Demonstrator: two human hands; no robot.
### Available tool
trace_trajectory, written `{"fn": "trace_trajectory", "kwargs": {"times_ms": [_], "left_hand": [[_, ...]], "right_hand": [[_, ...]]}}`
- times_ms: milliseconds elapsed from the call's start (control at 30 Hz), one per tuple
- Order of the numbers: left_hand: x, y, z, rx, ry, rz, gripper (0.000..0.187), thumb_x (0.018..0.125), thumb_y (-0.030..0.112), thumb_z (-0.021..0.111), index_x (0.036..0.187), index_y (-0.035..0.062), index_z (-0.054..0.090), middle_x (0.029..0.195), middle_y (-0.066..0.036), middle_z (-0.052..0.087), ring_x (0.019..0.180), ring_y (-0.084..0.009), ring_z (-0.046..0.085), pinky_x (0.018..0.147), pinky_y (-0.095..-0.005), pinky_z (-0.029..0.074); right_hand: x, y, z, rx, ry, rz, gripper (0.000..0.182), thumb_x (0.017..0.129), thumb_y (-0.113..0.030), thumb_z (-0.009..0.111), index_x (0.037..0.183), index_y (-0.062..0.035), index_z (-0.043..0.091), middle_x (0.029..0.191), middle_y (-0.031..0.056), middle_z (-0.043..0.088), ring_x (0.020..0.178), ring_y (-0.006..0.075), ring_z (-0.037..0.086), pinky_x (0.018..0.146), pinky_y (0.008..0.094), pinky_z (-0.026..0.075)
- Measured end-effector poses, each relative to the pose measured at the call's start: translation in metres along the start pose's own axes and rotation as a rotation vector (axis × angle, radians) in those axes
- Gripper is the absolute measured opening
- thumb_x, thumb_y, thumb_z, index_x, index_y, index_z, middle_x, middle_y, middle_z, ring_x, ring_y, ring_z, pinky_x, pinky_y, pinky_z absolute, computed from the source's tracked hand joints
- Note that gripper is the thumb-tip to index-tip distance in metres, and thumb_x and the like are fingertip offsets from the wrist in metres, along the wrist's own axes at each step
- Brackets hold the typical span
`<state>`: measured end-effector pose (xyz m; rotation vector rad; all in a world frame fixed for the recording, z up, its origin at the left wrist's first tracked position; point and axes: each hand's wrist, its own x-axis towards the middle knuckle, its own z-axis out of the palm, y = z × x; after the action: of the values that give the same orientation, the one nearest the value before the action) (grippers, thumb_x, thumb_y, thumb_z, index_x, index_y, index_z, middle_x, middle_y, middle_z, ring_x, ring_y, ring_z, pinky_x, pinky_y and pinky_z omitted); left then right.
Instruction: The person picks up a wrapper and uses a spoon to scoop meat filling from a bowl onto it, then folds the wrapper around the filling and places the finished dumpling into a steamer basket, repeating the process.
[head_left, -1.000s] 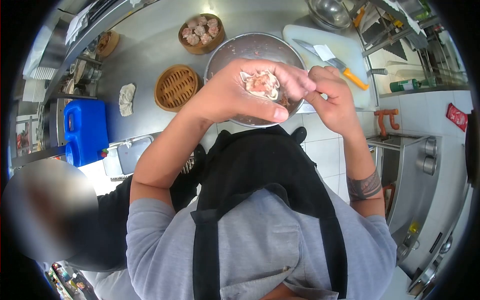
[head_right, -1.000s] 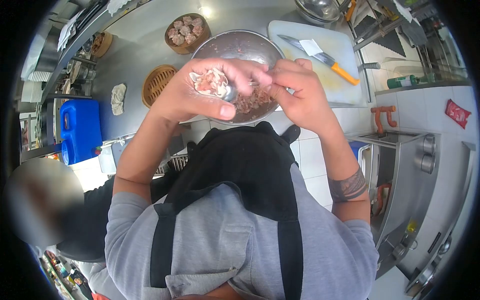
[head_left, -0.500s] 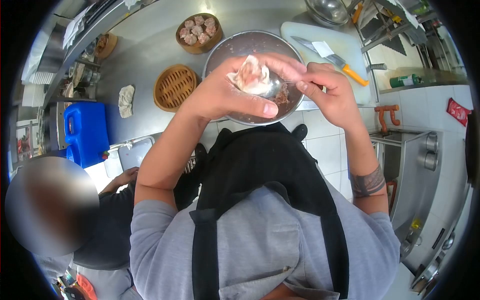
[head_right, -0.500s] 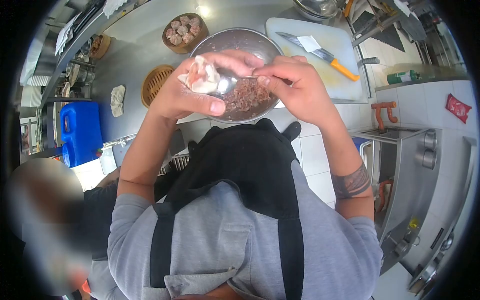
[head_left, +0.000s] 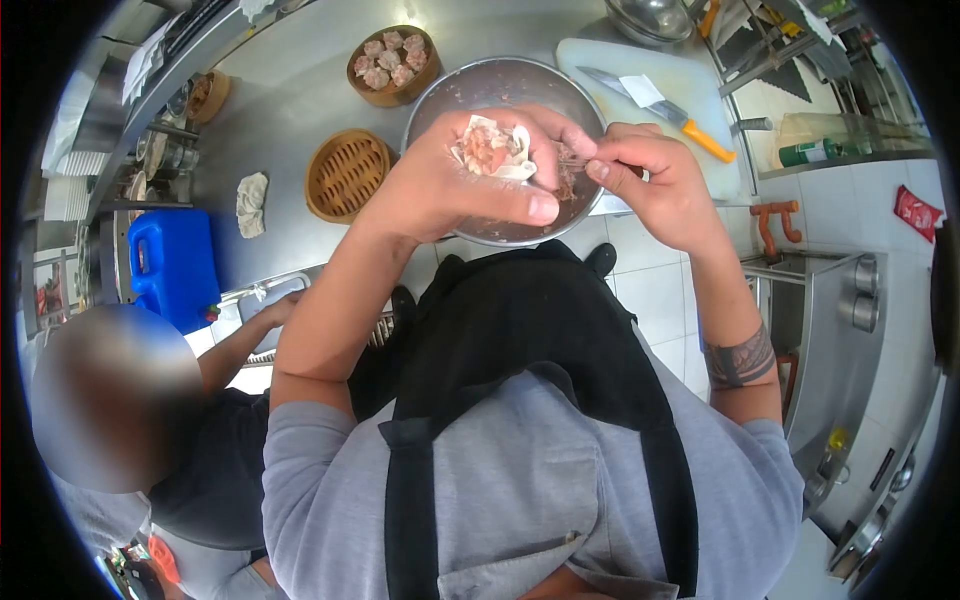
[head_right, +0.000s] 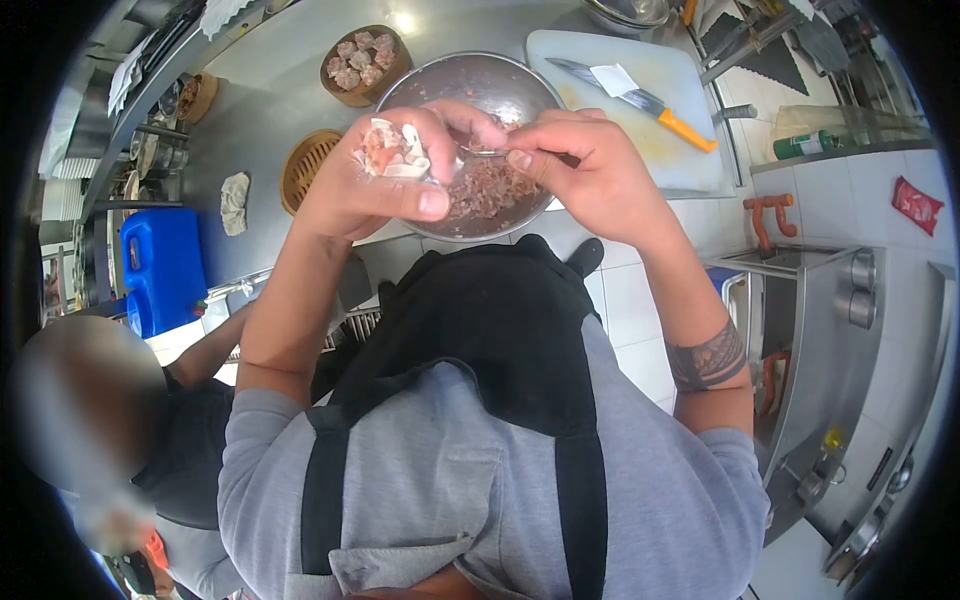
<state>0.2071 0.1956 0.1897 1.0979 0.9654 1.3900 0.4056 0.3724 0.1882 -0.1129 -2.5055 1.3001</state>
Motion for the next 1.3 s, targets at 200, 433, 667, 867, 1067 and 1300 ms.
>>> {"fn": "trace_trajectory", "kwargs": {"times_ms": [200,433,667,867,1067,1300], "left_hand": [[-0.006,-0.018,0.025,-0.177,0.272,0.050,0.032,0.074,0.009,0.092,0.099,0.0043,0.072,0.122,-0.010,0.067,0.112,-0.0178,0.064,0.098,-0.0329,0.050],[0.000,0.008,0.015,-0.021,0.063,-0.016,0.038,0.072,0.013,0.088,0.105,0.0058,0.070,0.130,-0.018,0.065,0.123,-0.0259,0.060,0.102,-0.0380,0.049],[-0.002,0.000,0.026,0.009,0.117,-0.021,0.029,0.076,0.011,0.089,0.097,0.0048,0.069,0.119,-0.009,0.068,0.105,-0.0168,0.064,0.092,-0.0323,0.050],[-0.013,0.001,0.050,0.022,0.400,-0.078,0.041,0.076,0.007,0.090,0.111,0.0031,0.070,0.109,-0.003,0.070,0.101,-0.0126,0.065,0.090,-0.0304,0.053],[0.004,-0.004,0.011,0.004,-0.114,0.139,0.049,0.072,0.012,0.091,0.115,0.0026,0.071,0.137,-0.019,0.063,0.130,-0.0276,0.059,0.112,-0.0405,0.044],[-0.012,-0.004,0.053,-0.021,0.397,-0.023,0.030,0.079,0.003,0.088,0.104,0.0017,0.070,0.117,-0.008,0.070,0.100,-0.0135,0.067,0.089,-0.0304,0.055]], "right_hand": [[-0.012,0.017,0.014,0.352,0.074,0.115,0.014,0.098,-0.010,0.072,0.106,0.0008,0.076,0.093,0.0055,0.072,0.085,0.0133,0.065,0.077,0.0301,0.052],[-0.013,0.007,0.003,0.066,0.018,0.046,0.012,0.098,-0.008,0.071,0.106,0.0002,0.076,0.087,0.0062,0.071,0.081,0.0146,0.065,0.074,0.0293,0.052],[-0.014,0.010,0.007,0.200,0.057,0.040,0.012,0.098,-0.008,0.072,0.105,-0.0010,0.077,0.084,0.0053,0.069,0.077,0.0141,0.063,0.069,0.0295,0.048],[-0.022,0.019,0.012,0.210,0.056,0.084,0.012,0.098,-0.008,0.071,0.105,-0.0009,0.077,0.085,0.0046,0.068,0.079,0.0132,0.062,0.071,0.0290,0.048],[-0.016,0.010,0.008,0.198,0.034,0.041,0.013,0.098,-0.009,0.072,0.106,-0.0004,0.077,0.086,0.0039,0.068,0.079,0.0126,0.061,0.072,0.0291,0.048],[-0.022,0.022,0.016,0.423,0.042,0.145,0.016,0.098,-0.011,0.073,0.109,0.0004,0.076,0.090,0.0046,0.070,0.083,0.0118,0.063,0.076,0.0280,0.050]]}}
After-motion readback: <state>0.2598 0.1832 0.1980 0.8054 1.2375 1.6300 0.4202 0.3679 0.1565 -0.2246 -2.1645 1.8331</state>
